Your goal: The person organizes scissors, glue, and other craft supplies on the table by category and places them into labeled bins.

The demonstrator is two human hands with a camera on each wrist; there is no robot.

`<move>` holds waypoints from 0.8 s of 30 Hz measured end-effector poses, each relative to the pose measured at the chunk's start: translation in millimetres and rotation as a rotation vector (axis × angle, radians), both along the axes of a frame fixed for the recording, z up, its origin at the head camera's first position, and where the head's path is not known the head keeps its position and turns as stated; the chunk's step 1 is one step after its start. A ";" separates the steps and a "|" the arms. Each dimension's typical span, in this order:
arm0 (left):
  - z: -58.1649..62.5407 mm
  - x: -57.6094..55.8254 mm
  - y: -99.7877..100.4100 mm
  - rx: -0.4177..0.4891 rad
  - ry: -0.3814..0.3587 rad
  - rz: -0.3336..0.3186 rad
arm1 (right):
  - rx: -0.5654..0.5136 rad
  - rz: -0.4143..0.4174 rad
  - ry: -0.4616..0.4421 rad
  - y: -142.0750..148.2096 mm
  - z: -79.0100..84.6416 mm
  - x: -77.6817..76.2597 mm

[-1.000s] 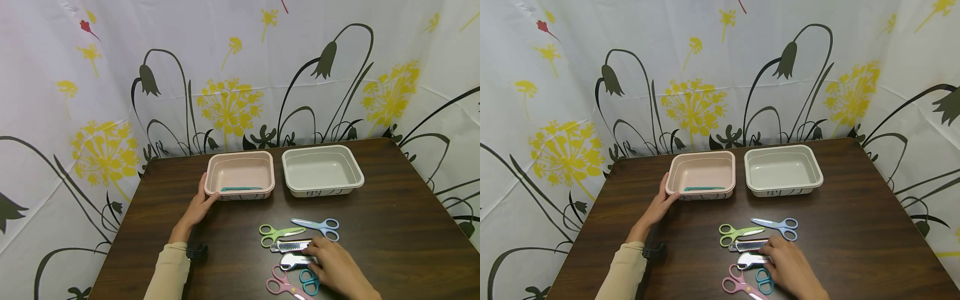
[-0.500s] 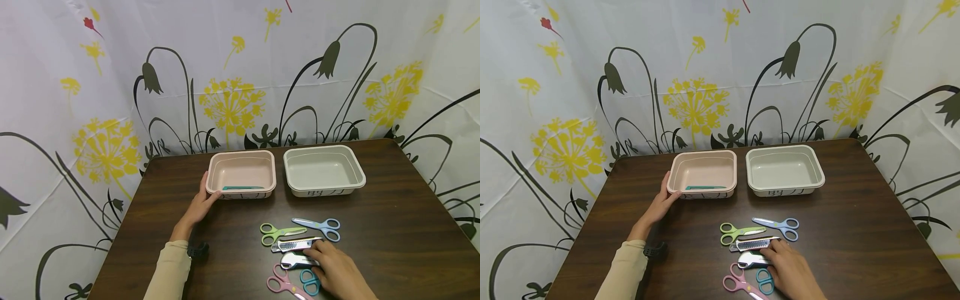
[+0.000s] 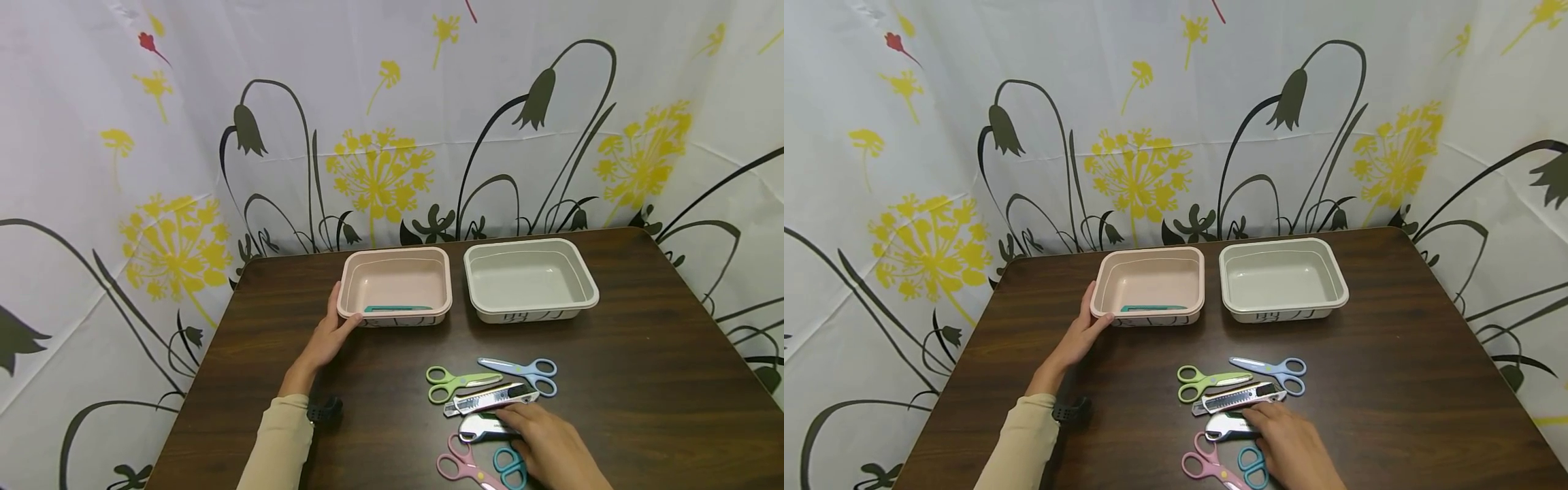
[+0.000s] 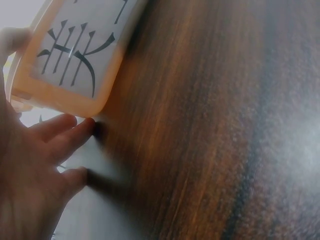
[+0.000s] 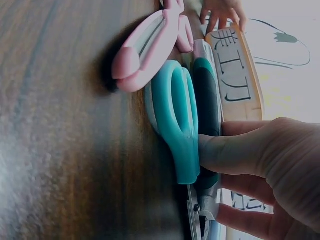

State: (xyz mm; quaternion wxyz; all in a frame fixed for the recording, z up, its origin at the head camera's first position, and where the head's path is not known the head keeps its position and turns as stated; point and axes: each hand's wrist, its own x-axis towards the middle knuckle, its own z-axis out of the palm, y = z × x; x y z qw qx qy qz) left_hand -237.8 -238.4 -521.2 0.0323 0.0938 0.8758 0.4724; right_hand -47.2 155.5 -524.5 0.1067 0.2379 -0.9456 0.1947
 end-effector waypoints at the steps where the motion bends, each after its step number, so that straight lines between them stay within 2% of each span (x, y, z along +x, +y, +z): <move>1: -0.3 0.0 0.2 0.002 -0.003 0.002 | 0.002 0.002 0.006 0.5 -0.6 -0.1; 5: -0.6 0.4 0.4 0.006 -0.002 -0.002 | 0.008 0.013 0.016 2.4 -0.7 -0.4; 11: -1.7 0.0 0.6 0.000 0.004 -0.008 | 0.028 0.010 -0.030 6.4 3.3 -0.4; 14: -1.3 0.2 0.4 0.005 0.005 -0.009 | 0.031 0.013 -0.024 8.9 5.9 -0.2; 18: 0.5 1.4 0.9 0.017 0.006 -0.008 | 0.035 0.029 -0.007 10.7 12.4 -0.7; 24: 0.1 2.2 2.1 0.010 0.016 -0.011 | 0.049 0.052 -0.029 11.1 22.6 -4.5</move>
